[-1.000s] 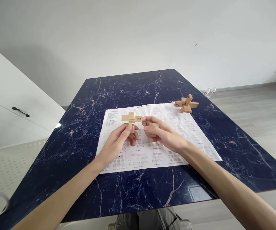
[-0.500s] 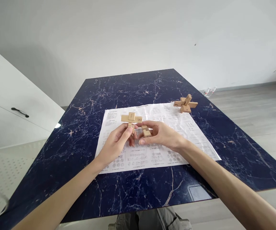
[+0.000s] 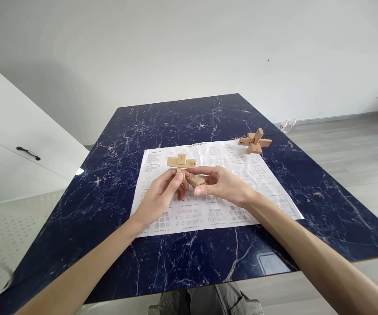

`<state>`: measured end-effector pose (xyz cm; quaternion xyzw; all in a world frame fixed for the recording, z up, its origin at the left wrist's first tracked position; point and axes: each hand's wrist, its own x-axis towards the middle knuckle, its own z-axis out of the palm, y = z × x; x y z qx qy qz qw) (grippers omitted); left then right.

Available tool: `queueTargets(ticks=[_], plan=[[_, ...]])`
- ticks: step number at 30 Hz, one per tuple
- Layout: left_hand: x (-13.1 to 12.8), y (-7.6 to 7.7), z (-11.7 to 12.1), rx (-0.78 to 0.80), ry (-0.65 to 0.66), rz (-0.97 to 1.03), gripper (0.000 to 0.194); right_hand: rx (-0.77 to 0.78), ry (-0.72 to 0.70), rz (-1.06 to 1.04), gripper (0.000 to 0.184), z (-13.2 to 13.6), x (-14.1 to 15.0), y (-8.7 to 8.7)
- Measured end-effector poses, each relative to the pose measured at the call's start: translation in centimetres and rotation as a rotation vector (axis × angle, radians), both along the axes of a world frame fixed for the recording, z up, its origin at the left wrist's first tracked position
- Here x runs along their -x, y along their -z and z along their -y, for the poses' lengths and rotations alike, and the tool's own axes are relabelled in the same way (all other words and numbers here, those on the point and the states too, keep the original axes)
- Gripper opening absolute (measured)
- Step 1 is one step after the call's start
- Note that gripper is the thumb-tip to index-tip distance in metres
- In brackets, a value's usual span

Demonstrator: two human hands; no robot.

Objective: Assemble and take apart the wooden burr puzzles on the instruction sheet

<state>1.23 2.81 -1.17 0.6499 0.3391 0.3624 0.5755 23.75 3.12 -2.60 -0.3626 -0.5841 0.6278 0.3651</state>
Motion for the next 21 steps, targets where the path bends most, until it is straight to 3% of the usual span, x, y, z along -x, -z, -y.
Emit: queueTargets(ticks=[7,14,21], plan=[[-0.06,0.24,0.19,-0.003,0.019,-0.008,0.038,0.038,0.016,-0.032,0.070,0.12,0.27,-0.45],[-0.05,0.49,0.14,0.000,-0.009,-0.029,0.037,-0.097,0.044,0.096,0.047,0.49,0.27,-0.55],[-0.04,0.52,0.22,0.013,-0.017,-0.002,0.046,-0.062,-0.047,-0.108,0.040,0.16,0.17,-0.02]])
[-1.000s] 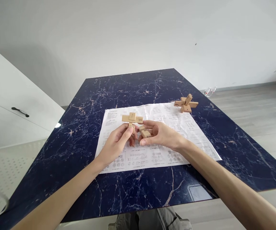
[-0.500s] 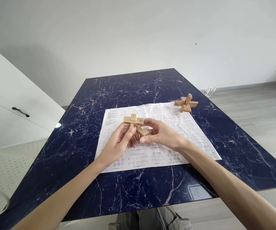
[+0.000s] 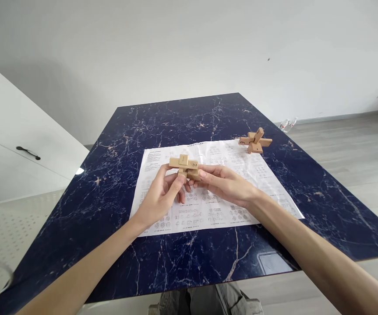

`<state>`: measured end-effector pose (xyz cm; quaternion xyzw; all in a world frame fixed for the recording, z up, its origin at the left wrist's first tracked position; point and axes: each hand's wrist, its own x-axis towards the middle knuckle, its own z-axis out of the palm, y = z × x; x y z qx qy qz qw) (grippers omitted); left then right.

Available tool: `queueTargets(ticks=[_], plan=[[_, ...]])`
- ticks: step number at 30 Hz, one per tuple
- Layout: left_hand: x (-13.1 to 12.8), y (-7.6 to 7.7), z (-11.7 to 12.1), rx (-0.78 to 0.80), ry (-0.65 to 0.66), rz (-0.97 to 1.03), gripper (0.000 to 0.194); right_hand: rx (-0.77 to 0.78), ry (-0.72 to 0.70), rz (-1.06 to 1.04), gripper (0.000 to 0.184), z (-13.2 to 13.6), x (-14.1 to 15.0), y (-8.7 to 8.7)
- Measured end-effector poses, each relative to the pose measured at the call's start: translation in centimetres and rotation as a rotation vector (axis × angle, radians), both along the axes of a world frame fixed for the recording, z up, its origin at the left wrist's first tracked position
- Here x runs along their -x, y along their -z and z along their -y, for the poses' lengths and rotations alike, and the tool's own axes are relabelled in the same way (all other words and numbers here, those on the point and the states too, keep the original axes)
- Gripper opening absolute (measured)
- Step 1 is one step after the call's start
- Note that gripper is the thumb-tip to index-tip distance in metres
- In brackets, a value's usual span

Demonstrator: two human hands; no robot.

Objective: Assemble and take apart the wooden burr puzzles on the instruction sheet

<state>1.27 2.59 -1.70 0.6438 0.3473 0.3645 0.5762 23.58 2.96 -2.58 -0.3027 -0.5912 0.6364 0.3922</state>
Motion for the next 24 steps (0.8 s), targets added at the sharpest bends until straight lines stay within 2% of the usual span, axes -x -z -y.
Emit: queueTargets(ticks=[3,5,9,17,24], plan=[[0.0,-0.2,0.2,0.021,-0.017,0.015,0.060,0.017,-0.011,-0.034,0.040,-0.1,-0.3,0.2],[0.0,-0.4,0.4,0.023,-0.014,0.032,0.067,0.033,0.016,-0.047,0.049,-0.1,-0.4,0.3],[0.0,-0.5,0.4,-0.002,-0.012,0.019,0.067,0.062,0.105,-0.024,0.063,-0.1,-0.5,0.4],[0.4,0.0,0.0,-0.148,-0.021,-0.109,0.070,0.111,0.208,0.033,0.067,0.0,0.0,-0.1],[0.5,0.7,-0.1,-0.257,-0.030,-0.168,0.067,0.114,0.256,0.013,0.057,0.1,0.2,0.3]])
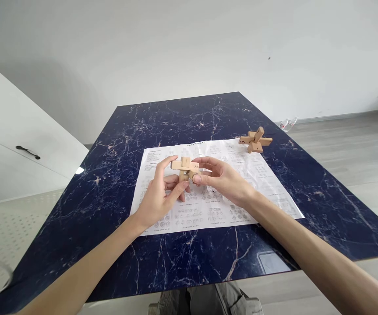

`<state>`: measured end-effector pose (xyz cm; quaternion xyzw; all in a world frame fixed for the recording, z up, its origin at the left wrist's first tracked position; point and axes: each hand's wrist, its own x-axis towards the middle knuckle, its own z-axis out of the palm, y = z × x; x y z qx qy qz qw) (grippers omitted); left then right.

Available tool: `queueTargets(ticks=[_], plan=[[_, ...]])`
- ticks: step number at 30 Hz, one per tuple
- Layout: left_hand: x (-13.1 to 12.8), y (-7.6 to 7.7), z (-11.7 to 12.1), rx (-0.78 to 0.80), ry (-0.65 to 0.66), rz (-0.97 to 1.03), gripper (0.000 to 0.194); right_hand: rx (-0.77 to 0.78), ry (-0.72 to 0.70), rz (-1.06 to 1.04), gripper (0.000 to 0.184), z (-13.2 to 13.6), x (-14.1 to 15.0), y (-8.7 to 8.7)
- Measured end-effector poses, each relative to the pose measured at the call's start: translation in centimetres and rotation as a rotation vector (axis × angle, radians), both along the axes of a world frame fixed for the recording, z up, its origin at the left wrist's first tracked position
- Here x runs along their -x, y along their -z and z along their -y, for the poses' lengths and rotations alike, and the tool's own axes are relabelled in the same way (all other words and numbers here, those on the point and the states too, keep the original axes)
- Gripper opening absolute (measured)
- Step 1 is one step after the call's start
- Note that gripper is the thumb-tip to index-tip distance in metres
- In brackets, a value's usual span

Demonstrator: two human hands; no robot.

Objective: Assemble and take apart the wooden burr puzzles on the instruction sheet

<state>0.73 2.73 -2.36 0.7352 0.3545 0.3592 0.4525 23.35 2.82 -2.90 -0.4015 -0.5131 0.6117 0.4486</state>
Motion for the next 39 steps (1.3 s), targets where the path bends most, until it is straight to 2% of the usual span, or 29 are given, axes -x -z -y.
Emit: queueTargets(ticks=[6,12,22,28,33,39], plan=[[0.0,-0.1,0.1,-0.065,0.033,-0.078,0.062,0.028,-0.015,-0.044,0.055,0.1,0.2,-0.2],[-0.1,0.2,0.1,-0.106,0.019,-0.065,0.059,0.030,-0.030,-0.086,0.050,0.0,0.1,-0.2],[-0.4,0.0,0.4,0.004,0.007,0.017,0.052,0.064,-0.014,-0.139,0.051,0.1,0.5,0.2],[-0.5,-0.4,0.6,-0.057,0.011,0.010,0.069,0.059,-0.027,-0.138,0.052,0.3,0.5,-0.4],[-0.5,-0.7,0.5,-0.067,0.015,-0.035,0.075,0.070,0.006,-0.093,0.052,0.3,0.5,0.0],[-0.6,-0.8,0.4,-0.005,-0.009,0.002,0.071,0.094,0.040,-0.112,0.051,0.5,1.0,0.3]])
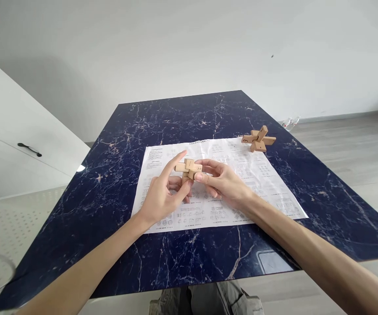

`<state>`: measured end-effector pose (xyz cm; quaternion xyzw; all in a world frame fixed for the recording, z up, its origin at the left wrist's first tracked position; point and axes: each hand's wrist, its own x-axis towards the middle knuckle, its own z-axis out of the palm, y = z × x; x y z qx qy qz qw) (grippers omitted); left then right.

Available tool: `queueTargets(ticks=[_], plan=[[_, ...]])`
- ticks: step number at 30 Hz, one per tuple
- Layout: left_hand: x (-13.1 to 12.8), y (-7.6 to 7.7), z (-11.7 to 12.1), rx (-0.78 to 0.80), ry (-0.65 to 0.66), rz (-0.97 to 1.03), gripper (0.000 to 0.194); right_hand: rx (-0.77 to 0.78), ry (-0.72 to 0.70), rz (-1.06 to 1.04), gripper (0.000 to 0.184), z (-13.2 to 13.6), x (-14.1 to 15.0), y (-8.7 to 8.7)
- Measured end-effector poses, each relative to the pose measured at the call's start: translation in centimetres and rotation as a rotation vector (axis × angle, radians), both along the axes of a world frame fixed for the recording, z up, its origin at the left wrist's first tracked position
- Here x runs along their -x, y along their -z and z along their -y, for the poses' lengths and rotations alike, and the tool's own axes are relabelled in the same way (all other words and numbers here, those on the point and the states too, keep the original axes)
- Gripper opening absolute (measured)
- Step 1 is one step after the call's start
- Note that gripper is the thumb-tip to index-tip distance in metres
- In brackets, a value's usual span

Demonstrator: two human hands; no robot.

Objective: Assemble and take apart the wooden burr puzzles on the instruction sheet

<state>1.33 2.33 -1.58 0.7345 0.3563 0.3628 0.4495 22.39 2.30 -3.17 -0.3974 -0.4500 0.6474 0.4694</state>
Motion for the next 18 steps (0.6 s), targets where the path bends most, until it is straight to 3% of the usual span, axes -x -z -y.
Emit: queueTargets(ticks=[11,18], plan=[[-0.24,-0.09,0.35,-0.046,-0.017,0.010,0.061,-0.010,0.003,0.030,0.048,0.30,-0.06,-0.03],[-0.25,0.09,0.53,-0.028,-0.018,0.003,0.061,0.038,0.064,0.039,0.056,0.63,0.51,0.11]])
